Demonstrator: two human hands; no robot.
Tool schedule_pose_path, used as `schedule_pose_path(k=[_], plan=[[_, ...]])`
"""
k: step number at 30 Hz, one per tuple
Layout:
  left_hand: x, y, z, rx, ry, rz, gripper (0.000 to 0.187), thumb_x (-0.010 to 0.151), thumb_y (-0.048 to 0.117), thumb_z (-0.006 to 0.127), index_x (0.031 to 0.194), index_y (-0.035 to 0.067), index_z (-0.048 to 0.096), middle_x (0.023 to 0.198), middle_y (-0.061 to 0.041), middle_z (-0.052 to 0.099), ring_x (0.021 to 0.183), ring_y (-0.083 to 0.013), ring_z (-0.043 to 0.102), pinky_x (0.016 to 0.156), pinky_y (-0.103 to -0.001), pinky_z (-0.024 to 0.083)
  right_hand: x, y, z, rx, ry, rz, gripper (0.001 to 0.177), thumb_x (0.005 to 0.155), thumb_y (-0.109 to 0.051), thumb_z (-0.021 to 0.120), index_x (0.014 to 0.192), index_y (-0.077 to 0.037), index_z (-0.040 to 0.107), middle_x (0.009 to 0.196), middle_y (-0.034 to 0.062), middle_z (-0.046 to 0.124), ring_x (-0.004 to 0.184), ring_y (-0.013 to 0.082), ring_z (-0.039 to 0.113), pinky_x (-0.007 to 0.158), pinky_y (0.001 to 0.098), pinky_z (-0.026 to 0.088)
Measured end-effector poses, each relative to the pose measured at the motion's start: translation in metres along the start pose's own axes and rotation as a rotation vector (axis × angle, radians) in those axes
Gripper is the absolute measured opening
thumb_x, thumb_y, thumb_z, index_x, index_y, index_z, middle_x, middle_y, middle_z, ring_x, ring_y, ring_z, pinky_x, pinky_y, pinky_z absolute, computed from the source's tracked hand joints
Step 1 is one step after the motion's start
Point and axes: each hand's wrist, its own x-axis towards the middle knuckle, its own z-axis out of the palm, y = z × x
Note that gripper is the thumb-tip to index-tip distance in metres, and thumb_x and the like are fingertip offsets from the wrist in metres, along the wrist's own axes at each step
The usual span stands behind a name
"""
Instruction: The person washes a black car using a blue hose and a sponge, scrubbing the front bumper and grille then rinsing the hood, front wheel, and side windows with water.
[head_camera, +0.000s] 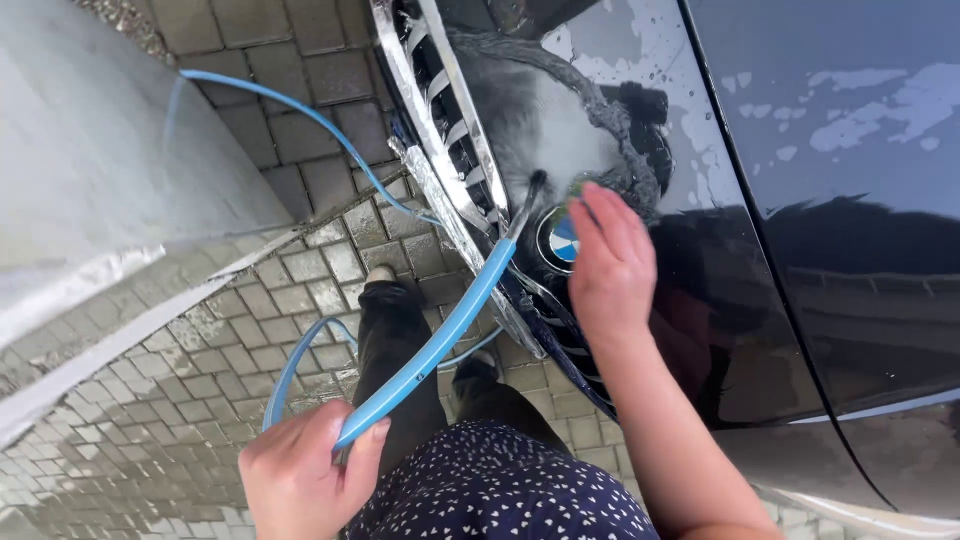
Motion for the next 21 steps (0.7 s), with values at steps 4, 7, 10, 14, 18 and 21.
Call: schedule_pose_path(k=[4,7,10,14,18,21], plan=[[0.037,-0.021,-0.017,-0.007,-0.052,0.047,0.034,0.094,0.042,0.060,0.071,0.019,0.063,0.051,0.005,0.040,0.044,-0.0161,0.035,0.041,-0.032,0.029,0.016,-0.023,0.020,-0.015,-0.059,0.004,0.028,0.105,0.004,0.048,0.114,0.005,0.074,0.134,0.0166,0.066,0.122,0.0366,0.066,0.103,0.0478,0.056],[0.065,-0.033,-0.032,-0.045,-0.087,0.081,0.033,0.094,0.040,0.060,0.075,0.014,0.064,0.052,0.001,0.039,0.045,-0.0169,0.030,0.042,-0.032,0.027,0.024,-0.023,-0.003,-0.042,-0.119,0.035,0.034,0.099,0.013,0.050,0.118,0.000,0.076,0.135,0.0122,0.067,0.121,0.0308,0.067,0.103,0.0449,0.055],[0.090,-0.039,-0.044,-0.076,-0.138,0.013,0.035,0.091,0.039,0.063,0.068,0.013,0.059,0.051,0.001,0.033,0.046,-0.0168,0.026,0.043,-0.031,0.027,0.030,-0.023,-0.010,-0.136,-0.035,0.090,0.030,0.105,0.007,0.049,0.117,0.001,0.076,0.130,0.0160,0.068,0.113,0.0372,0.064,0.099,0.0479,0.054],[0.116,-0.049,-0.048,-0.102,-0.180,0.063,0.037,0.091,0.040,0.062,0.068,0.011,0.060,0.051,0.001,0.037,0.045,-0.0171,0.028,0.042,-0.032,0.026,0.032,-0.036,0.016,-0.092,-0.011,0.111,0.029,0.105,0.007,0.048,0.116,0.002,0.074,0.129,0.0170,0.067,0.107,0.0370,0.065,0.093,0.0465,0.056],[0.157,-0.032,-0.064,-0.169,-0.246,0.066,0.042,0.093,0.036,0.056,0.060,0.012,0.054,0.048,0.002,0.031,0.042,-0.0136,0.024,0.040,-0.031,0.022,0.027,-0.014,-0.002,-0.172,-0.036,0.112,0.032,0.102,0.005,0.049,0.114,-0.005,0.077,0.124,0.0160,0.072,0.104,0.0316,0.070,0.094,0.0487,0.054],[0.168,-0.036,-0.063,-0.197,-0.245,0.037,0.042,0.092,0.037,0.056,0.059,0.011,0.056,0.045,0.002,0.034,0.040,-0.0130,0.027,0.040,-0.030,0.022,0.030,0.014,-0.027,-0.399,0.147,0.233,0.022,0.106,0.006,0.059,0.112,0.001,0.080,0.123,0.0193,0.070,0.102,0.0382,0.055,0.088,0.0479,0.050]])
